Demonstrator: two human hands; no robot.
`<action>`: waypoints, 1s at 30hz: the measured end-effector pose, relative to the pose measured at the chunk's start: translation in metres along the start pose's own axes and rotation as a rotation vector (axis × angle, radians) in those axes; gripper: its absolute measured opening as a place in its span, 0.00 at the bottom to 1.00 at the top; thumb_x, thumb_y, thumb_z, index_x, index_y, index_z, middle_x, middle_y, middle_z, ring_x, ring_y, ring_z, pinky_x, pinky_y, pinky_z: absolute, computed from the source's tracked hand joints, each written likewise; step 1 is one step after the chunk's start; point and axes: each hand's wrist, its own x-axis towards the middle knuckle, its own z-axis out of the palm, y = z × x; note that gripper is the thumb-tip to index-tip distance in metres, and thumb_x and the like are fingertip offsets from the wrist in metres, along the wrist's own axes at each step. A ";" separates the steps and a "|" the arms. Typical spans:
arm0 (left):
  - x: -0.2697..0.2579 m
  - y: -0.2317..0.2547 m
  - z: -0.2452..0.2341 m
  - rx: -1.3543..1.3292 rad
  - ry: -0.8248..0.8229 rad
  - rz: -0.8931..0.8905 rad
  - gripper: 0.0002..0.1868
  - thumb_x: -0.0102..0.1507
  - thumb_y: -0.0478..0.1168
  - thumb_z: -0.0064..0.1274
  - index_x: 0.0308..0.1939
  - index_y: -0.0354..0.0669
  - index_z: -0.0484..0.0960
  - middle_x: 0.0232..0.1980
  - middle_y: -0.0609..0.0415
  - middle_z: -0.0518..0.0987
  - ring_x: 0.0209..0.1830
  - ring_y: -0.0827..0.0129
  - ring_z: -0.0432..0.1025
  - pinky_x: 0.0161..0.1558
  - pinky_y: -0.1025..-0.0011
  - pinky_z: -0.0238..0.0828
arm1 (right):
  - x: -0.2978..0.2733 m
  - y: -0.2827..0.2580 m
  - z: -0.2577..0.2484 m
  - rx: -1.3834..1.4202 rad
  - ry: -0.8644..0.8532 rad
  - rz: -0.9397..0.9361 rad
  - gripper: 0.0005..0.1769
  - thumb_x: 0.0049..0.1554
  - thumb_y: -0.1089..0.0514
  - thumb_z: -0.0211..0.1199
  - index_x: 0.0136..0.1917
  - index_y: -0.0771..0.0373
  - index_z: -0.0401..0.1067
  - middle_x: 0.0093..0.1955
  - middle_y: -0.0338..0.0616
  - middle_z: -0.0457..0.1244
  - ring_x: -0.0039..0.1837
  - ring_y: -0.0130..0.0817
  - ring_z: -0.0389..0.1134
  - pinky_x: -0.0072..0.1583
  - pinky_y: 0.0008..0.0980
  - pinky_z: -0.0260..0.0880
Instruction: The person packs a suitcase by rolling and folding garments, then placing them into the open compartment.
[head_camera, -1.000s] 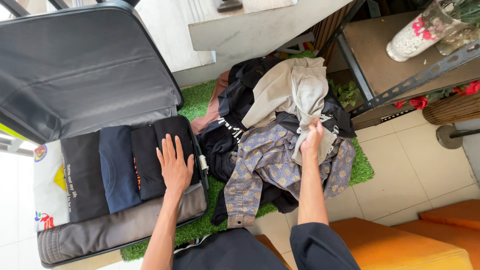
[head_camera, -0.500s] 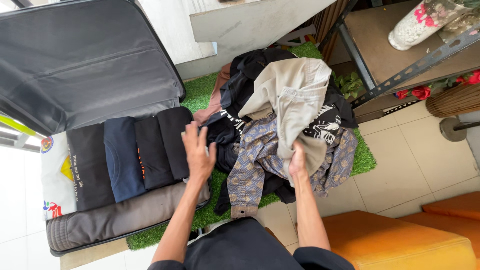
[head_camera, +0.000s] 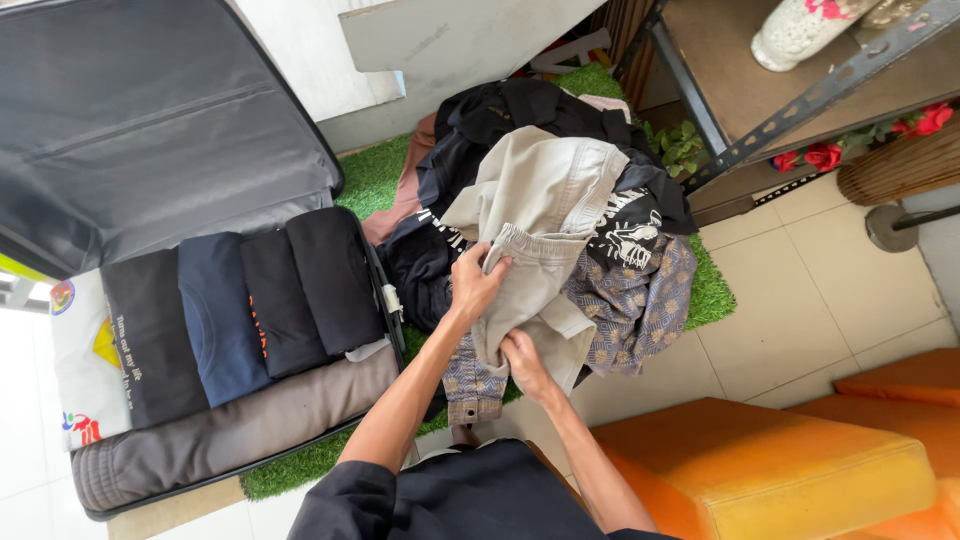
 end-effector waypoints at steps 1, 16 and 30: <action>-0.001 0.001 -0.002 -0.033 -0.011 0.000 0.16 0.62 0.44 0.62 0.46 0.34 0.81 0.35 0.46 0.80 0.34 0.67 0.72 0.39 0.68 0.69 | 0.001 0.002 0.000 -0.060 -0.017 -0.075 0.12 0.65 0.59 0.51 0.50 0.71 0.71 0.41 0.38 0.63 0.43 0.27 0.61 0.46 0.29 0.63; -0.049 0.031 -0.079 -0.528 0.053 0.234 0.12 0.73 0.37 0.49 0.59 0.39 0.73 0.46 0.63 0.77 0.45 0.83 0.67 0.49 0.80 0.67 | 0.014 -0.080 -0.033 0.081 0.331 -0.246 0.16 0.65 0.54 0.57 0.60 0.67 0.71 0.43 0.43 0.69 0.42 0.32 0.70 0.48 0.31 0.73; -0.118 0.004 -0.136 -0.393 -0.328 0.345 0.13 0.68 0.30 0.54 0.56 0.36 0.74 0.35 0.56 0.77 0.34 0.79 0.66 0.37 0.78 0.65 | 0.109 -0.073 -0.052 -1.023 0.682 -0.671 0.55 0.49 0.74 0.68 0.83 0.65 0.44 0.77 0.65 0.52 0.72 0.57 0.58 0.70 0.47 0.61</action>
